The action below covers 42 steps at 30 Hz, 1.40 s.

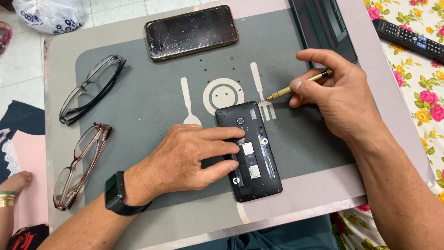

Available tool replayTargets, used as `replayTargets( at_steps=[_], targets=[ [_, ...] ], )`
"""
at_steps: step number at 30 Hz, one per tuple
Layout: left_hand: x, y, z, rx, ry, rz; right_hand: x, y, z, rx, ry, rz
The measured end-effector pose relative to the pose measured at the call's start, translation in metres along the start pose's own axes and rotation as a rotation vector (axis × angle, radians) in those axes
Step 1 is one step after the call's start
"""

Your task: The person uses a screwdriver to remove screws from the back of a disassembled smartphone. They then use their fingers to manipulate and remove a small internal component from the phone's chassis.

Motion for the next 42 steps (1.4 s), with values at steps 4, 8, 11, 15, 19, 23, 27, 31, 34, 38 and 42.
replayTargets(
  at_steps=[4, 8, 11, 15, 19, 23, 27, 31, 34, 38, 42],
  targets=[
    [0.0, 0.001, 0.0, -0.009, 0.003, 0.009, 0.001, 0.001, -0.001, 0.0, -0.037, -0.042],
    [0.0, 0.0, 0.0, -0.003, -0.001, 0.009, -0.004, 0.003, -0.005, -0.01, -0.048, -0.08],
    [0.001, 0.0, 0.0, -0.002, 0.001, 0.011, -0.005, 0.005, -0.008, -0.02, -0.093, -0.123],
    [0.002, -0.001, 0.001, 0.019, 0.013, 0.008, -0.011, 0.008, -0.016, -0.023, -0.209, -0.286],
    [0.002, -0.001, 0.001, 0.013, 0.008, 0.015, -0.02, 0.016, -0.029, -0.022, -0.305, -0.371],
    [0.003, 0.0, 0.0, 0.022, 0.019, 0.045, -0.027, 0.024, -0.035, -0.076, -0.477, -0.578],
    [0.004, 0.001, 0.0, 0.01, 0.009, 0.058, -0.035, 0.033, -0.023, -0.317, -0.85, -0.87],
    [0.006, 0.0, 0.001, 0.027, 0.013, 0.073, -0.071, 0.04, -0.026, -0.41, -0.693, -0.778],
    [0.006, -0.001, 0.001, 0.022, 0.01, 0.063, -0.067, 0.037, -0.024, -0.332, -0.782, -0.776],
    [0.006, -0.002, 0.001, 0.015, 0.009, 0.056, -0.051, 0.035, -0.021, -0.249, -0.876, -0.698],
    [0.005, -0.001, 0.001, -0.001, 0.004, 0.053, -0.043, 0.034, -0.021, -0.256, -0.894, -0.716]
  ],
)
Point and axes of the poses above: each hand's wrist, its own z-axis towards the middle knuckle, its own y-axis out of the palm, x = y × z, the point moved 1 cm from there along z, towards the middle knuckle, and after that the axes turned 12 degrees about z, right-handed, at the moved point
